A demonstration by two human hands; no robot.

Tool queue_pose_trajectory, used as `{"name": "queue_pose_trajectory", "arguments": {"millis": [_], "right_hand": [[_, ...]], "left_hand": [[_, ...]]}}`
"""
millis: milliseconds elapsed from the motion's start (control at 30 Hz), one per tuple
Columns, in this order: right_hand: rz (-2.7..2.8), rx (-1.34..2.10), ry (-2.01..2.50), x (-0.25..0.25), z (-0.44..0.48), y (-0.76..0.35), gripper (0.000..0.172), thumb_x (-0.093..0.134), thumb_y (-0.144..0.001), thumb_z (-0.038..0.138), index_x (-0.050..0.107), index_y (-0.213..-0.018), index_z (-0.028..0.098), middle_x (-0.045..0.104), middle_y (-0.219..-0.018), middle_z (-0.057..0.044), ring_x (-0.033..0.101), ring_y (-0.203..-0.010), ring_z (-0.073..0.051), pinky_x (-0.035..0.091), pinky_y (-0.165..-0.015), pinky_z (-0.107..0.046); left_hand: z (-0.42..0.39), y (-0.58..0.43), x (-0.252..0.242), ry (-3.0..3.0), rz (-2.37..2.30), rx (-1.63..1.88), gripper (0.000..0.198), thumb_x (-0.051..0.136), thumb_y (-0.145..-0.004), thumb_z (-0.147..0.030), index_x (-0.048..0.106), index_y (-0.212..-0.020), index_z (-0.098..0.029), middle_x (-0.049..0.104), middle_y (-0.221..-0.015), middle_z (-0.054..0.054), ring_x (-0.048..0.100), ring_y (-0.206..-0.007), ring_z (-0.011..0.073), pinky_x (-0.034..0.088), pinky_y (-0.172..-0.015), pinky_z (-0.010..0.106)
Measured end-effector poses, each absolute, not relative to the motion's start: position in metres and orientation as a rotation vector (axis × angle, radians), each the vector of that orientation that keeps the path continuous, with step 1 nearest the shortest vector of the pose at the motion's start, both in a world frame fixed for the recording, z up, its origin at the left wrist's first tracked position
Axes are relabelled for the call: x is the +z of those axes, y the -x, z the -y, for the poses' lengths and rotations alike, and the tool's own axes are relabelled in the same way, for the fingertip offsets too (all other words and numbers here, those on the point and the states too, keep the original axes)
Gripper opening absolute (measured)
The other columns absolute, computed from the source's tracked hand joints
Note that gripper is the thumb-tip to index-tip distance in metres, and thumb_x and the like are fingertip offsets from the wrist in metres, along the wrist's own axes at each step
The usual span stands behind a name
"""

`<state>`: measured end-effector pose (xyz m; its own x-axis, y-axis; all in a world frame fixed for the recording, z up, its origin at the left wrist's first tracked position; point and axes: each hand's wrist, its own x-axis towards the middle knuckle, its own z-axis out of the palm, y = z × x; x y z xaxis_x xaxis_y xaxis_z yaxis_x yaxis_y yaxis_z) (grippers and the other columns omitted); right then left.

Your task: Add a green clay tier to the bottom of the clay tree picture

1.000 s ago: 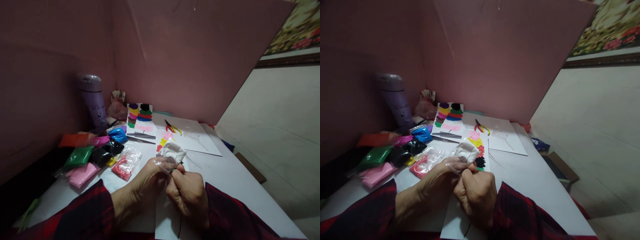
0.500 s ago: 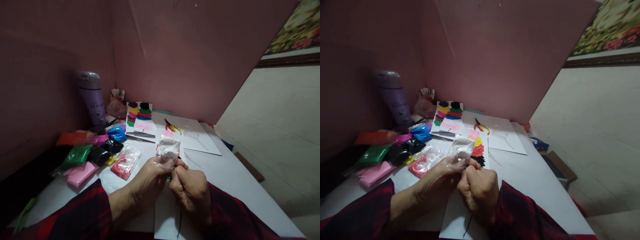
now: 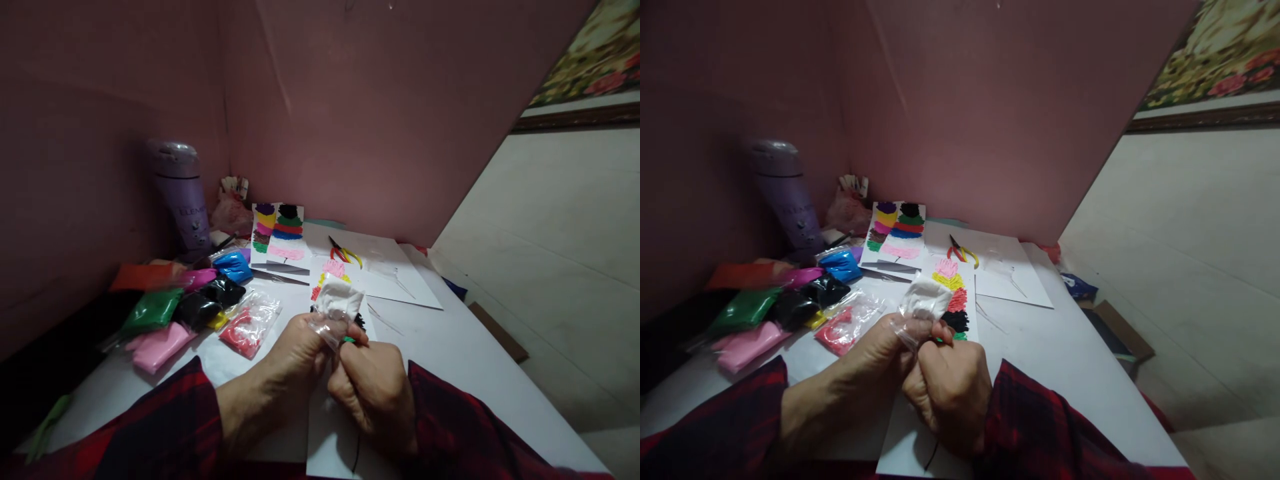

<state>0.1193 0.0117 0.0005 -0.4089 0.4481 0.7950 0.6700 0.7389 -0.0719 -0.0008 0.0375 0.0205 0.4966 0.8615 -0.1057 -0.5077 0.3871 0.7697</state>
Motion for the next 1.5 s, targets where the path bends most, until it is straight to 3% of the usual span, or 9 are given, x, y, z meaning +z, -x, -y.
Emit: {"name": "queue_pose_trajectory", "arguments": {"millis": [200,333,433,533,667,833,1067,1300,1500], "right_hand": [[2.057,-0.400,0.836,-0.002,-0.011,-0.116,0.035,0.039,-0.085,0.004,0.037,-0.054,0.022,0.039,-0.045,0.004,0.035,-0.041,-0.012,0.020,-0.047,-0.032],[2.055,-0.319,0.879,0.000,-0.010,-0.117,0.034,0.040,-0.086,0.006,0.038,-0.055,0.022,0.039,-0.046,0.004,0.038,-0.041,-0.011,0.021,-0.046,-0.031],[2.002,-0.277,0.920,0.001,-0.011,-0.120,0.034,0.041,-0.087,0.007,0.038,-0.056,0.021,0.037,-0.046,0.005,0.037,-0.041,-0.010,0.022,-0.046,-0.030],[1.980,-0.277,0.916,0.001,-0.012,-0.122,0.035,0.043,-0.087,0.007,0.037,-0.056,0.021,0.035,-0.046,0.006,0.034,-0.040,-0.010,0.022,-0.046,-0.029],[1.989,-0.284,0.882,0.002,-0.012,-0.122,0.035,0.043,-0.085,0.006,0.036,-0.055,0.022,0.034,-0.046,0.006,0.034,-0.040,-0.010,0.022,-0.045,-0.029],[1.925,-0.192,0.933,0.002,-0.011,-0.122,0.036,0.043,-0.086,0.006,0.036,-0.054,0.021,0.033,-0.046,0.007,0.034,-0.039,-0.008,0.023,-0.045,-0.027],[1.994,-0.190,0.906,0.002,-0.011,-0.123,0.035,0.041,-0.088,0.008,0.037,-0.056,0.021,0.036,-0.046,0.006,0.036,-0.041,-0.009,0.023,-0.045,-0.028],[2.048,-0.269,0.825,0.001,-0.014,-0.121,0.034,0.041,-0.087,0.008,0.035,-0.056,0.022,0.036,-0.046,0.005,0.034,-0.041,-0.010,0.021,-0.046,-0.029],[2.058,-0.313,0.824,0.004,-0.014,-0.117,0.036,0.039,-0.084,0.004,0.032,-0.054,0.022,0.034,-0.045,0.006,0.034,-0.039,-0.010,0.022,-0.044,-0.028]], "left_hand": [[-0.037,0.002,0.020,-0.711,-0.652,0.883,0.016,0.075,-0.061,-0.025,0.070,-0.063,-0.010,0.059,-0.065,0.005,0.054,-0.065,0.0156,0.042,-0.067,0.026],[-0.037,0.006,0.022,-0.754,-0.579,0.890,0.024,0.074,-0.070,-0.033,0.072,-0.074,-0.009,0.064,-0.076,0.009,0.058,-0.076,0.0193,0.043,-0.077,0.029],[-0.037,0.008,0.025,-0.796,-0.491,0.870,0.021,0.069,-0.075,-0.028,0.073,-0.081,-0.008,0.065,-0.078,0.009,0.058,-0.079,0.0196,0.042,-0.081,0.028],[-0.037,0.009,0.026,-0.815,-0.414,0.861,0.020,0.067,-0.077,-0.025,0.074,-0.083,-0.008,0.066,-0.078,0.010,0.059,-0.081,0.0208,0.041,-0.083,0.029],[-0.038,0.008,0.022,-0.810,-0.403,0.862,0.027,0.066,-0.080,-0.034,0.073,-0.083,-0.009,0.066,-0.084,0.012,0.060,-0.085,0.0233,0.040,-0.089,0.033],[-0.036,0.008,0.022,-0.788,-0.397,0.877,0.022,0.069,-0.079,-0.032,0.073,-0.083,-0.011,0.065,-0.083,0.009,0.060,-0.086,0.0207,0.038,-0.093,0.033],[-0.036,0.005,0.022,-0.784,-0.484,0.884,0.023,0.074,-0.071,-0.029,0.072,-0.080,-0.008,0.066,-0.082,0.010,0.059,-0.086,0.0211,0.041,-0.087,0.030],[-0.038,0.001,0.019,-0.753,-0.565,0.906,0.014,0.068,-0.070,-0.024,0.068,-0.067,-0.011,0.062,-0.070,0.006,0.058,-0.070,0.0169,0.043,-0.074,0.028],[-0.042,0.001,0.015,-0.681,-0.543,0.900,0.017,0.072,-0.064,-0.025,0.061,-0.056,-0.013,0.064,-0.070,0.006,0.056,-0.061,0.0159,0.040,-0.063,0.028]]}}
